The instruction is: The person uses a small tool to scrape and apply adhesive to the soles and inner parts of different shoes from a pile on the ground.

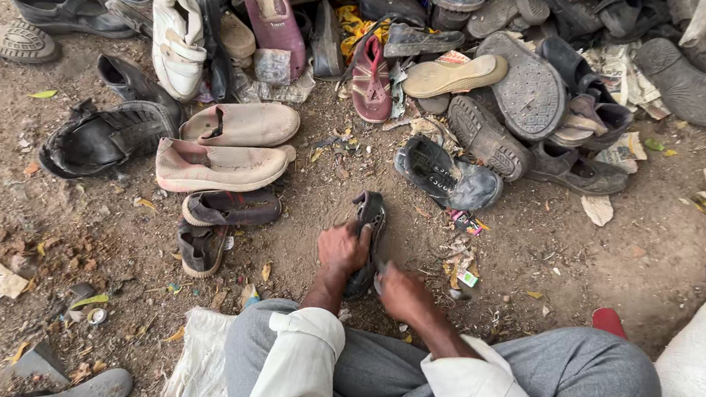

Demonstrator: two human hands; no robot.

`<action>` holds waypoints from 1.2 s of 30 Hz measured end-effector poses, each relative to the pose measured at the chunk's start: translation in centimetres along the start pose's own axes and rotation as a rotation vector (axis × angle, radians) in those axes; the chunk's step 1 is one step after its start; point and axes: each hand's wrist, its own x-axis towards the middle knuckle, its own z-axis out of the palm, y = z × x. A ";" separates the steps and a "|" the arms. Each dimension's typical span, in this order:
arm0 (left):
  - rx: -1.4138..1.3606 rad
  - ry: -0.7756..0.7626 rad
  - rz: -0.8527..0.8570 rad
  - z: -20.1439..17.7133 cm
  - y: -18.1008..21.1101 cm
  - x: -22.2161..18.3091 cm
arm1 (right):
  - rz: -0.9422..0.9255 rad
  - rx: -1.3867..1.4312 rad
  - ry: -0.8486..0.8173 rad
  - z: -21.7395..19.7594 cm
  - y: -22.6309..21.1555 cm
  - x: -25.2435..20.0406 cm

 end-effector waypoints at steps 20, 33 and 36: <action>-0.028 0.133 0.050 1.5 0.3 -0.4 | 0.272 0.497 -0.236 1.2 -0.7 -8.0; -0.016 0.103 -0.092 3.1 1.9 -0.8 | 0.500 0.884 -0.228 4.3 -0.7 -8.7; -0.010 0.192 -0.062 4.1 1.4 -0.5 | 0.564 0.960 -0.256 4.7 -0.9 -6.2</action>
